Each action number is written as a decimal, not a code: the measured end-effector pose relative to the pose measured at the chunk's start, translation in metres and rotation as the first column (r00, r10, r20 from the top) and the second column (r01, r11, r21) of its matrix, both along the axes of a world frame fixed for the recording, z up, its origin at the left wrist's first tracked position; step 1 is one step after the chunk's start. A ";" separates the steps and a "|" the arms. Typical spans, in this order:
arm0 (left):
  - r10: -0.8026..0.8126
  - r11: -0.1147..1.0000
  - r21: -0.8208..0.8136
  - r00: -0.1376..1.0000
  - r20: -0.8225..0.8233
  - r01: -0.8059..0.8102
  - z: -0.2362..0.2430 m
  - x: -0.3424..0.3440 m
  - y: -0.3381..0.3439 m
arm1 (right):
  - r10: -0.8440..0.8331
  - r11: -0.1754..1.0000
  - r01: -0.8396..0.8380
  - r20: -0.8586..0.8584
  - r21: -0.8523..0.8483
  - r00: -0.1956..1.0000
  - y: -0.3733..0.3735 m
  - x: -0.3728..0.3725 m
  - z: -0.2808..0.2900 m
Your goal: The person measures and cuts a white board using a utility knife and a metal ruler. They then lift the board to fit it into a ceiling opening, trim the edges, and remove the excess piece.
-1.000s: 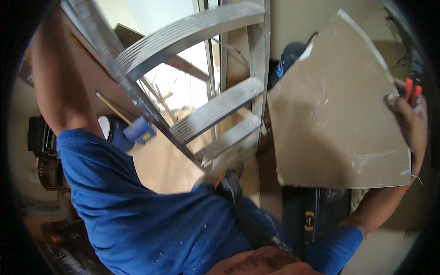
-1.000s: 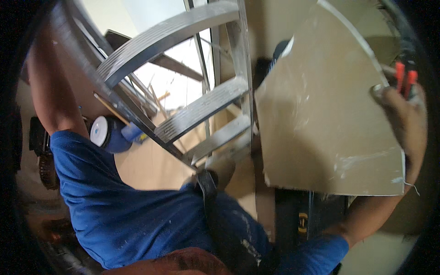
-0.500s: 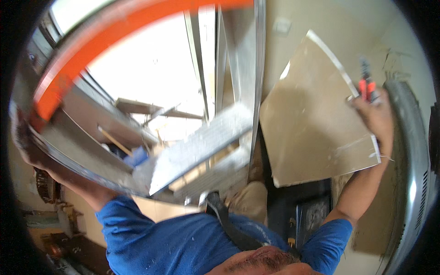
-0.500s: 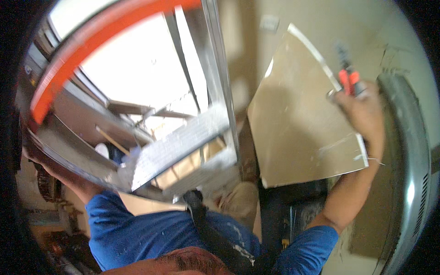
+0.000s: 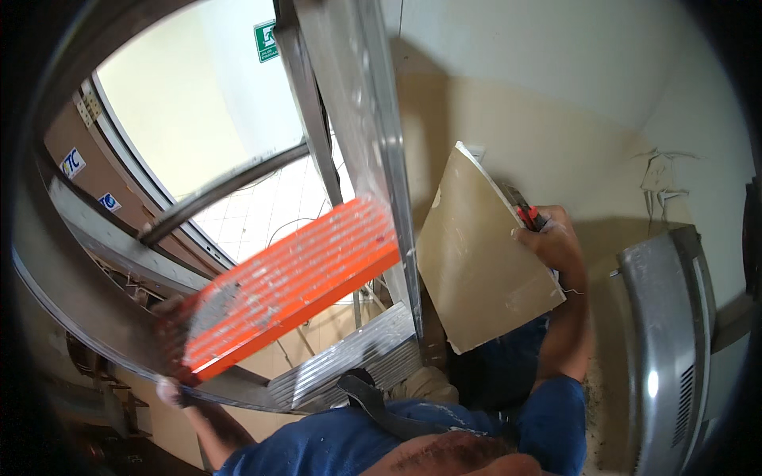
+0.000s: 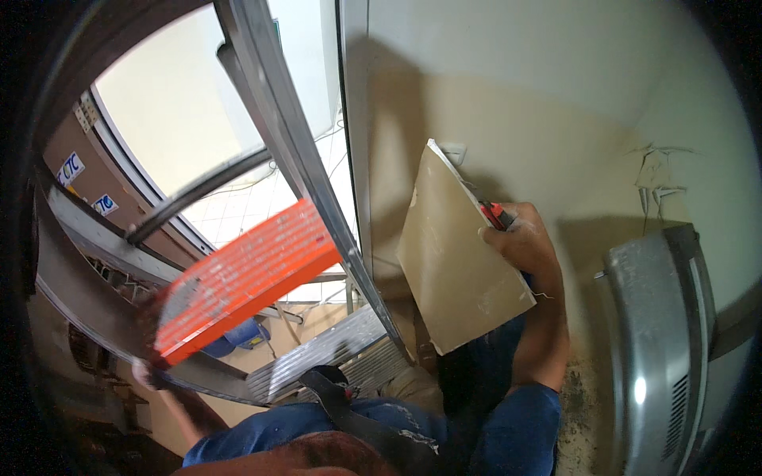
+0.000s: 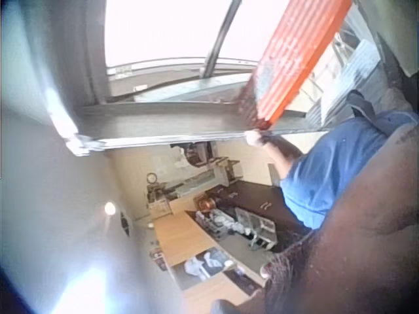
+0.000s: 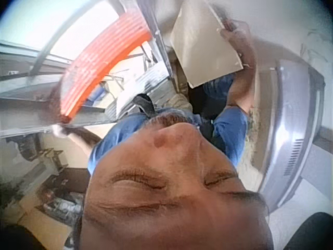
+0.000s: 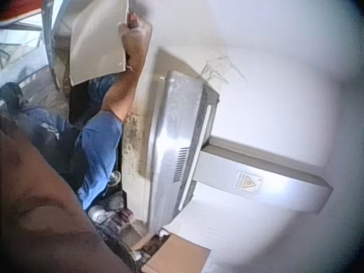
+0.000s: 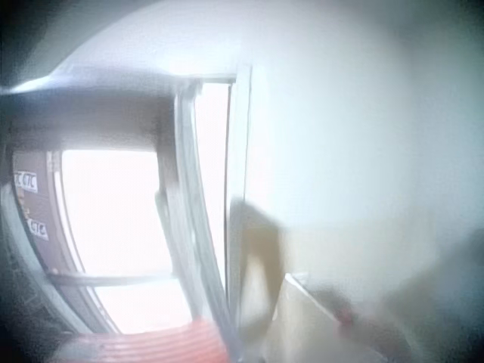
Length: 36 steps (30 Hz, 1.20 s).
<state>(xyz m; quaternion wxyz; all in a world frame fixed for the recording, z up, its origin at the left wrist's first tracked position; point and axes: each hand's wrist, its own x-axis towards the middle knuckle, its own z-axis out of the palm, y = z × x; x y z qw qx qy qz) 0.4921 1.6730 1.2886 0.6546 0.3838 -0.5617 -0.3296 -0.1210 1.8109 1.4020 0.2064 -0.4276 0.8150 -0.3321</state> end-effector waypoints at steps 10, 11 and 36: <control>-0.325 0.940 0.014 0.909 -0.261 0.340 0.086 -0.048 0.054 | -0.139 0.969 0.131 -0.026 -0.208 0.990 0.005 -0.018 0.073; -0.350 0.932 -0.005 0.898 -0.268 0.362 0.092 -0.047 0.050 | -0.141 0.968 0.120 -0.084 -0.222 0.986 0.002 -0.024 0.071; -0.421 0.865 0.260 0.338 0.842 0.429 0.472 -0.093 -0.086 | -0.131 0.962 0.046 -0.308 -0.269 0.942 -0.018 0.013 0.314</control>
